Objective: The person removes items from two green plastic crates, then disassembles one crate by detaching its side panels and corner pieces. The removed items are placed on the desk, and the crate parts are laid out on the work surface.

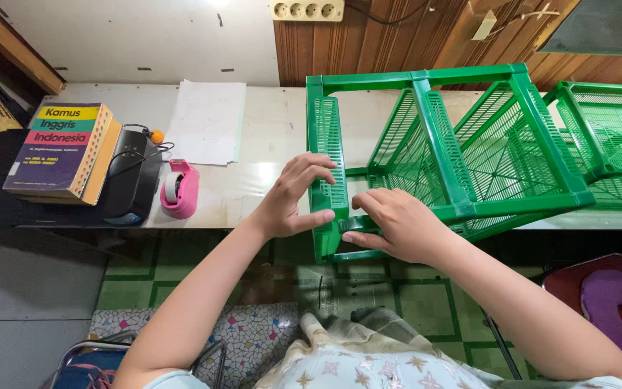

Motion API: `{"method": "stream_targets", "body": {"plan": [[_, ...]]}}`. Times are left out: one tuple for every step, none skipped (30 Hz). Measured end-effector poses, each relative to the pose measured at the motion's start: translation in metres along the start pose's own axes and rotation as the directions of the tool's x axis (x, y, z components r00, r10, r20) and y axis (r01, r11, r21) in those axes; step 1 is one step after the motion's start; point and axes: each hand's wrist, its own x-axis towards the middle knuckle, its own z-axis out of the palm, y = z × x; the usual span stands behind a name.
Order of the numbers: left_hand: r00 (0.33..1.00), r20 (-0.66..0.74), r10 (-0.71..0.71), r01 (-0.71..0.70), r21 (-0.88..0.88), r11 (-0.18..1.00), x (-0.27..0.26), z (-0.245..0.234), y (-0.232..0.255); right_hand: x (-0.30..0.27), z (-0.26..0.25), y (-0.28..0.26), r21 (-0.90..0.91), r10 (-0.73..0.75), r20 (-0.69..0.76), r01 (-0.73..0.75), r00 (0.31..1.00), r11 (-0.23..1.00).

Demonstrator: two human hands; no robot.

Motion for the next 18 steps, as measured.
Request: {"method": "stream_targets", "body": {"plan": [[0.999,-0.029,-0.039,0.039,-0.005,0.999,0.001,0.002,-0.003,0.002,-0.004,-0.001,-0.001,-0.013,0.013,0.014,1.000,1.000],[0.995,-0.059,-0.077,0.076,-0.009,0.997,0.003,0.004,-0.008,0.004,-0.008,-0.001,0.013,-0.024,0.036,0.024,0.999,1.000],[0.990,-0.088,-0.114,0.113,-0.014,0.993,0.006,0.006,-0.014,0.006,-0.013,0.000,0.027,-0.035,0.060,0.033,0.998,0.999],[0.983,-0.131,-0.132,0.134,0.006,0.991,0.009,0.007,-0.021,0.007,-0.018,0.000,0.042,-0.047,0.084,0.044,0.995,0.998],[0.974,-0.174,-0.148,0.155,0.025,0.988,0.013,0.008,-0.030,0.010,-0.022,0.002,0.028,-0.056,0.080,0.054,0.995,0.998],[0.962,-0.217,-0.164,0.177,0.042,0.983,0.017,0.010,-0.038,0.012,-0.027,0.006,0.014,-0.065,0.078,0.064,0.995,0.998],[0.948,-0.232,-0.220,0.229,0.010,0.973,0.020,0.011,-0.046,0.015,-0.031,0.010,0.001,-0.073,0.076,0.074,0.994,0.997],[0.930,-0.248,-0.271,0.275,-0.020,0.961,0.024,0.009,-0.056,0.021,-0.036,0.016,-0.013,-0.082,0.062,0.083,0.995,0.996],[0.910,-0.262,-0.321,0.319,-0.052,0.946,0.029,0.007,-0.065,0.026,-0.040,0.023,-0.027,-0.090,0.049,0.092,0.995,0.995],[0.890,-0.275,-0.365,0.362,-0.065,0.930,0.035,0.006,-0.074,0.032,-0.044,0.030,-0.040,-0.100,0.034,0.102,0.994,0.994],[0.867,-0.287,-0.407,0.403,-0.079,0.912,0.041,0.005,-0.082,0.040,-0.048,0.039,-0.052,-0.091,0.037,0.093,0.995,0.994],[0.843,-0.298,-0.448,0.441,-0.093,0.892,0.047,0.003,-0.090,0.049,-0.050,0.050,-0.066,-0.081,0.039,0.084,0.996,0.994],[0.819,-0.297,-0.491,0.482,-0.106,0.870,0.053,0.001,-0.098,0.058,-0.052,0.061,-0.079,-0.072,0.041,0.075,0.997,0.994],[0.793,-0.294,-0.533,0.522,-0.121,0.844,0.060,0.000,-0.106,0.068,-0.054,0.073,-0.083,-0.092,0.014,0.092,0.996,0.992],[0.766,-0.291,-0.574,0.561,-0.136,0.817,0.066,-0.001,-0.112,0.079,-0.054,0.085,-0.087,-0.112,-0.012,0.110,0.994,0.990],[0.778,-0.282,-0.562,0.549,-0.129,0.826,0.072,-0.002,-0.119,0.090,-0.053,0.097,-0.091,-0.133,-0.037,0.129,0.990,0.987],[0.790,-0.273,-0.549,0.537,-0.123,0.834,0.077,-0.002,-0.125,0.101,-0.052,0.109,-0.095,-0.105,-0.026,0.102,0.994,0.990],[0.800,-0.264,-0.539,0.527,-0.118,0.841,0.082,-0.003,-0.130,0.112,-0.050,0.121,-0.097,-0.076,-0.013,0.075,0.997,0.993]]}}
